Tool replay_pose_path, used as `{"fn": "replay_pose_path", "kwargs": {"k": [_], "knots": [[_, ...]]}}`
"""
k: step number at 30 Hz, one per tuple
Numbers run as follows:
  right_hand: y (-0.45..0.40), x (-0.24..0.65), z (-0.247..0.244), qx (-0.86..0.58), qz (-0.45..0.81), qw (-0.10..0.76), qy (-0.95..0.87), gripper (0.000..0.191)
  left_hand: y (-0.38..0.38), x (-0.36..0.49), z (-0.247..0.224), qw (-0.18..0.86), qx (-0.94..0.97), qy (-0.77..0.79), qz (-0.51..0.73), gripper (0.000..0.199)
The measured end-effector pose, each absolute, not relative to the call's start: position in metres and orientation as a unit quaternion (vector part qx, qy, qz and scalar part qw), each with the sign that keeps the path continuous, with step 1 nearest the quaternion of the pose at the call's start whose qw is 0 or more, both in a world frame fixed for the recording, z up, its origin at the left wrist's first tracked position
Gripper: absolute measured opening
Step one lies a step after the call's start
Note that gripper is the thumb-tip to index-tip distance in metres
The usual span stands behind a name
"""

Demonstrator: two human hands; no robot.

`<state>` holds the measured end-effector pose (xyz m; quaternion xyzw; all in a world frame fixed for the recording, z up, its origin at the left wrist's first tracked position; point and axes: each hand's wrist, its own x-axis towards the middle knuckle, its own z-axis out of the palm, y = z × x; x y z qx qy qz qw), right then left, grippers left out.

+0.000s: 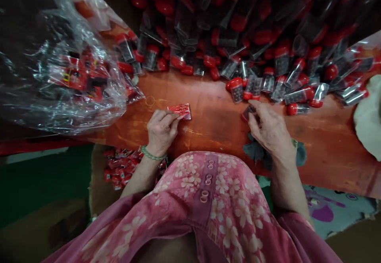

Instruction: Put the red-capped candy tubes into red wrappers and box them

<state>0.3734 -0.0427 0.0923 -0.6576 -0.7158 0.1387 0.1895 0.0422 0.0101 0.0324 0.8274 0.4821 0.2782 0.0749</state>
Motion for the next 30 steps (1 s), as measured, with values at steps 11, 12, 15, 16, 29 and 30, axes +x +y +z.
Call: {"fn": "replay_pose_path", "kwargs": {"k": [11, 12, 15, 16, 29, 30], "knots": [[-0.029, 0.316, 0.069, -0.587, 0.376, 0.374, -0.612, 0.029, 0.004, 0.040, 0.029, 0.113, 0.829, 0.478, 0.266, 0.020], [-0.026, 0.306, 0.068, -0.578, 0.398, 0.389, -0.596, 0.029, 0.004, 0.039, 0.031, 0.125, 0.830, 0.476, 0.262, 0.022], [-0.015, 0.278, 0.062, -0.551, 0.438, 0.417, -0.575, 0.029, 0.004, 0.037, 0.041, 0.160, 0.837, 0.465, 0.239, 0.028], [-0.012, 0.271, 0.059, -0.547, 0.435, 0.413, -0.584, 0.028, 0.005, 0.037, 0.044, 0.173, 0.838, 0.464, 0.230, 0.030], [-0.012, 0.278, 0.056, -0.553, 0.451, 0.437, -0.547, 0.025, 0.006, 0.036, 0.054, 0.277, 0.719, 0.508, 0.385, 0.010], [-0.014, 0.279, 0.061, -0.551, 0.453, 0.448, -0.539, 0.026, 0.006, 0.038, 0.058, 0.281, 0.718, 0.502, 0.392, 0.010]]}}
